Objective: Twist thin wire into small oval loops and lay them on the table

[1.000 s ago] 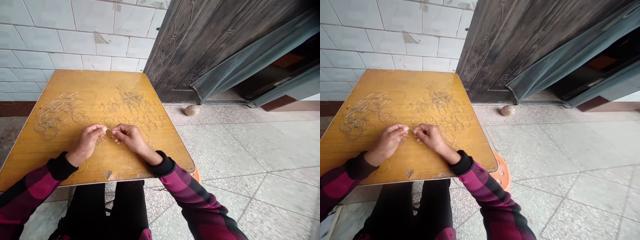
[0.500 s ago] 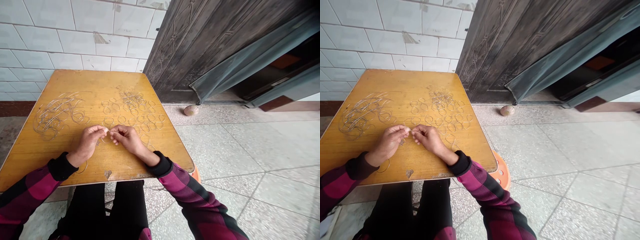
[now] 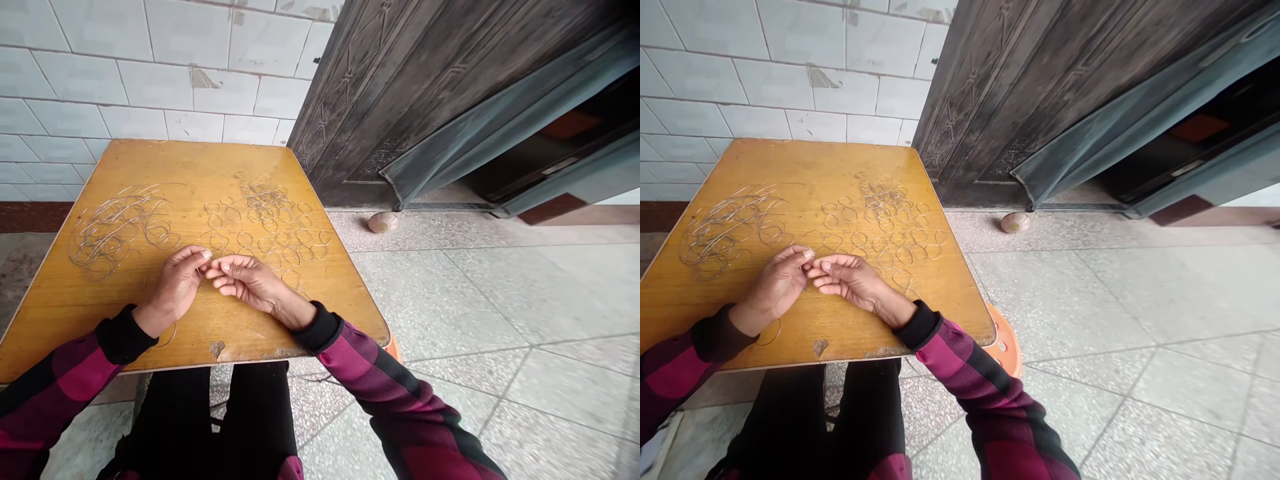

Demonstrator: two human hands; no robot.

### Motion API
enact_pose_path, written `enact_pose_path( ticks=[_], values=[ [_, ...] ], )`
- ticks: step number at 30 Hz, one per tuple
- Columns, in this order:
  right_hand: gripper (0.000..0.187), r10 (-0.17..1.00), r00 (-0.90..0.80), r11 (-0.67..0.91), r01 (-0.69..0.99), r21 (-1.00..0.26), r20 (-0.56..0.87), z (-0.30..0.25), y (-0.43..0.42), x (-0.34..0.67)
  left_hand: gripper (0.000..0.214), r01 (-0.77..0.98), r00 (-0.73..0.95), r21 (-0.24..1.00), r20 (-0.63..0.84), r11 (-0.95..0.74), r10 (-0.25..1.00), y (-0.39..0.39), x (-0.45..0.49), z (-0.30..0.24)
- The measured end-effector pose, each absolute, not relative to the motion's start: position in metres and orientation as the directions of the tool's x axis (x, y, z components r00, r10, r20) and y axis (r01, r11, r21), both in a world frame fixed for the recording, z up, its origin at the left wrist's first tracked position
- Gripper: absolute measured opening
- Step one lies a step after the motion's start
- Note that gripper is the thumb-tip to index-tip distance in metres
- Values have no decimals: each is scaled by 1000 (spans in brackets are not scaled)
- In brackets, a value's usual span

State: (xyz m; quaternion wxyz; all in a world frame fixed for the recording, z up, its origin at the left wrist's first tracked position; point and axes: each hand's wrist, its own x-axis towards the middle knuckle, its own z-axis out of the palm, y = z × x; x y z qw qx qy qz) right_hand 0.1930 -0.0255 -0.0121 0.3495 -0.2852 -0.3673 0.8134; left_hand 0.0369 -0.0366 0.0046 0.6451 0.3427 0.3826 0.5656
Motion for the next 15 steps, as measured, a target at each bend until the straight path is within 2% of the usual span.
enact_pose_path(
  ticks=[2, 5, 11, 15],
  values=[
    [24, 735, -649, -530, -366, -765, -199, -13, -25, 193, 16, -514, 67, 839, -169, 179, 983, -37, 37, 6],
    [29, 737, -658, -501, -378, -779, -155, -16, -25, 191, 17, -559, 99, 796, -216, 234, 971, -39, 36, 8],
    [28, 779, -617, -419, -381, -824, -111, -22, -25, 186, 19, -557, 175, 785, -208, 271, 962, -41, 36, 9],
    [28, 781, -614, -406, -365, -838, -111, -22, -25, 187, 18, -549, 167, 802, -169, 234, 971, -40, 35, 7]
  ],
)
